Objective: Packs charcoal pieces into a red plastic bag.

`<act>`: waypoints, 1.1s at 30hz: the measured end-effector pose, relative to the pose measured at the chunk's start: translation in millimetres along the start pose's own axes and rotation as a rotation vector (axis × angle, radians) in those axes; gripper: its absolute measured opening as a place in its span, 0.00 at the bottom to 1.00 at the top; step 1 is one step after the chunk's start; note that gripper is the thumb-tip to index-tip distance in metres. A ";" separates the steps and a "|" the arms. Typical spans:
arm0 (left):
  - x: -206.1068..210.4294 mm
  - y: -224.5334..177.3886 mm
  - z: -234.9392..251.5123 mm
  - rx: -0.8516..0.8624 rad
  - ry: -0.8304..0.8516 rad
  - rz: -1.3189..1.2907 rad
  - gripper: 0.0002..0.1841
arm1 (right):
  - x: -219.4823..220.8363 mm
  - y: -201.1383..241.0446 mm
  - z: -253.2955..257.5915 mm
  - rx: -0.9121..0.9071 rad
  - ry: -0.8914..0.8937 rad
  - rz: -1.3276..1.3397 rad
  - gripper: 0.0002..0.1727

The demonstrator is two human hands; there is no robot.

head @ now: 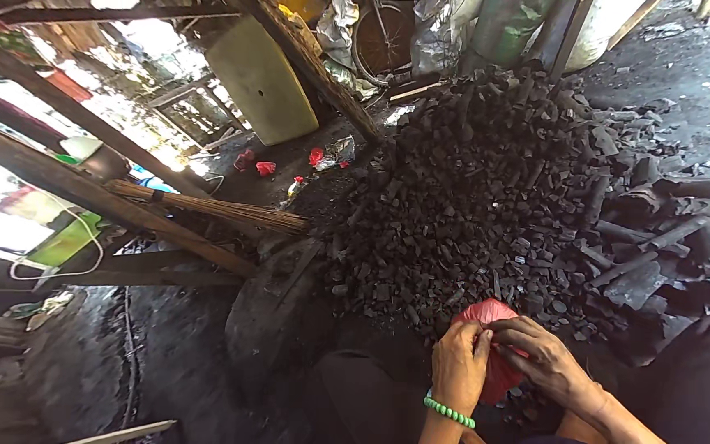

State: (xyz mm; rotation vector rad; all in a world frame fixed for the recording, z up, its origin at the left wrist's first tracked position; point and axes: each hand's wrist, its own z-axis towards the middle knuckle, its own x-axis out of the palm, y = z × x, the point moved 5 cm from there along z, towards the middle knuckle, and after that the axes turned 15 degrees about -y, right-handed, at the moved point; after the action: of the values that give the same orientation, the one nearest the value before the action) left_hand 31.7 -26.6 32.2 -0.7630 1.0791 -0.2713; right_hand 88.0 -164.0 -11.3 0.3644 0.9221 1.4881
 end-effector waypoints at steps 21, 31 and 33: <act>-6.7 -19.4 -8.6 0.111 0.010 -0.264 0.13 | -14.1 17.4 22.3 -0.125 -0.153 -0.042 0.23; -7.0 31.4 3.0 0.290 -0.256 -0.059 0.11 | -57.2 -9.3 -0.1 0.014 -0.100 -0.192 0.27; -32.3 14.1 16.0 -0.049 -0.170 -0.520 0.08 | -74.7 -21.1 -0.4 0.119 -0.069 -0.142 0.24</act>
State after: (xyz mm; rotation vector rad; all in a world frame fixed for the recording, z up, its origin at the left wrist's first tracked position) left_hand 28.3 8.2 49.1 -1.0859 0.7150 -0.6104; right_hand 114.6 -236.7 -4.5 0.4253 0.9637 1.2870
